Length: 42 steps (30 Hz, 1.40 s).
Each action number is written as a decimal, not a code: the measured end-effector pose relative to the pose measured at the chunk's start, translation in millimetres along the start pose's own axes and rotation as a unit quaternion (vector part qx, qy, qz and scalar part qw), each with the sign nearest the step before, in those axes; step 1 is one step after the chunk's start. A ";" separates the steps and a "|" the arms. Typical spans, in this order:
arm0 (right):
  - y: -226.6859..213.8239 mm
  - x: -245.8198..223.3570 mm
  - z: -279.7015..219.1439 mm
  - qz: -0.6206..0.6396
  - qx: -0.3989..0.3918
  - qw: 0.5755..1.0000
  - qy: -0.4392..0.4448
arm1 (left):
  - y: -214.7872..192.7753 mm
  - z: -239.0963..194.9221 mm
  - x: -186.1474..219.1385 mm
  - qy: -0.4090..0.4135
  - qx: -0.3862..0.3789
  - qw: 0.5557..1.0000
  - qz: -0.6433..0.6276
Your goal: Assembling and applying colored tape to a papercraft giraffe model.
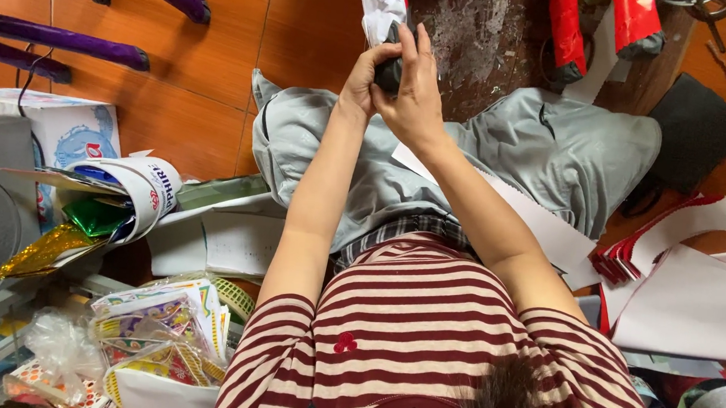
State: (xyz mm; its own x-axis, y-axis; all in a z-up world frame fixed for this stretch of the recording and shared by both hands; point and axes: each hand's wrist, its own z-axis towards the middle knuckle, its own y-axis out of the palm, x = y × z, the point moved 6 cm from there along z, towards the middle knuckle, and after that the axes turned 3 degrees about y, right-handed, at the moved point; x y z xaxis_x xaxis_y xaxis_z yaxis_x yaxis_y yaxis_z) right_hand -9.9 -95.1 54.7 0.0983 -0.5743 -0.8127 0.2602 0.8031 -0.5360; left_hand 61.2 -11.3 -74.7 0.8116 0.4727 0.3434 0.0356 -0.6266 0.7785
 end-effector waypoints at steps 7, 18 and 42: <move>-33.8 4.0 10.4 0.038 -0.004 0.999 -0.003 | 22.6 -12.6 14.6 0.005 0.031 0.999 0.024; -45.3 113.4 -126.3 -0.236 -0.464 0.826 0.217 | 18.0 -9.5 10.9 0.005 0.060 0.998 0.016; -54.2 131.5 -124.8 -0.133 -0.194 0.962 0.137 | 21.7 -21.3 19.8 -0.012 0.080 0.996 0.029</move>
State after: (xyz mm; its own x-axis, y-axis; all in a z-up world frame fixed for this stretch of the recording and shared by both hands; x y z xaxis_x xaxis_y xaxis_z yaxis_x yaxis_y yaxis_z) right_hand -131.0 -194.3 -51.7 -0.1931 -0.7468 -0.6364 -0.1415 0.6630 -0.7351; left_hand 65.6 -2.4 -39.8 0.8291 0.4192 0.3699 0.0794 -0.7433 0.6642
